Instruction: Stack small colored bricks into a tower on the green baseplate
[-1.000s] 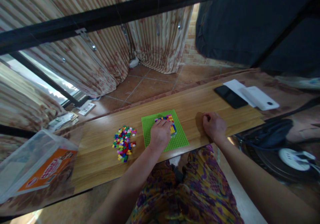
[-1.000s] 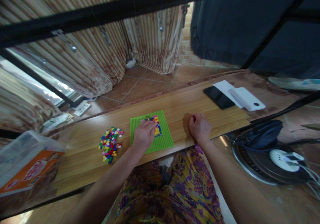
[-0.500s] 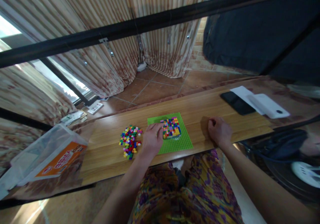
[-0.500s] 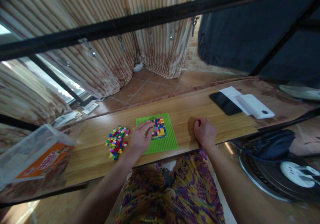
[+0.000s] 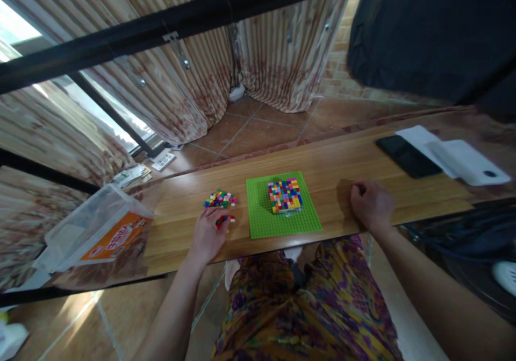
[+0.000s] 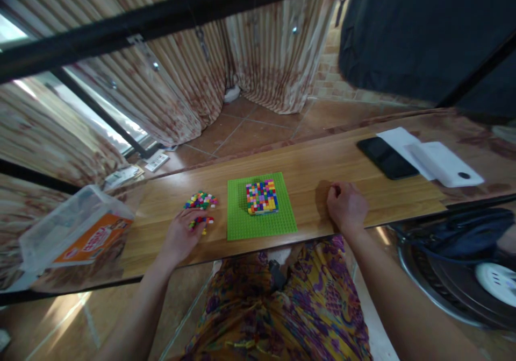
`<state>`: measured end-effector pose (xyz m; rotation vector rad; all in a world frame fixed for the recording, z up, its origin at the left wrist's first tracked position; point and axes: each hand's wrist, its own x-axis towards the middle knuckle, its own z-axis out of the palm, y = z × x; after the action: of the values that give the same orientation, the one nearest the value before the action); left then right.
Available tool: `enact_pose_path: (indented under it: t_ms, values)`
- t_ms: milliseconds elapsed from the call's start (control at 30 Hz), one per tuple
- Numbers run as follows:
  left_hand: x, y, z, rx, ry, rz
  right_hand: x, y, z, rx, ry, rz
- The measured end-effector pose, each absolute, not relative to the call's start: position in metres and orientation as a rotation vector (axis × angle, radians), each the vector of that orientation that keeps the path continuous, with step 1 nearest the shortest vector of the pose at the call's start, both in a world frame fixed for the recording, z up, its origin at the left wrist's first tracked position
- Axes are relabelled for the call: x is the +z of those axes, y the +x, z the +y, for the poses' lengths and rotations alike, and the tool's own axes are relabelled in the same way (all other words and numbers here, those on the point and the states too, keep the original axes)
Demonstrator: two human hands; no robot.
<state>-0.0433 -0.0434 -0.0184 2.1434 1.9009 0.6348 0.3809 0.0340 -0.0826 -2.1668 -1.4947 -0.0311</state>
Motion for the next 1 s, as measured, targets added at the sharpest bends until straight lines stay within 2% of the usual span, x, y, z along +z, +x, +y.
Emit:
enact_pose_path:
  t_ms: [633,1000]
  values:
    - [-0.03,-0.031,-0.035,0.385,2.311,1.98,-0.081,0.381,0.034,-0.045,-2.165,-1.496]
    - [-0.037,-0.026,-0.024,0.579,2.088,2.03,-0.08,0.38,0.034,-0.025,-2.177,-1.488]
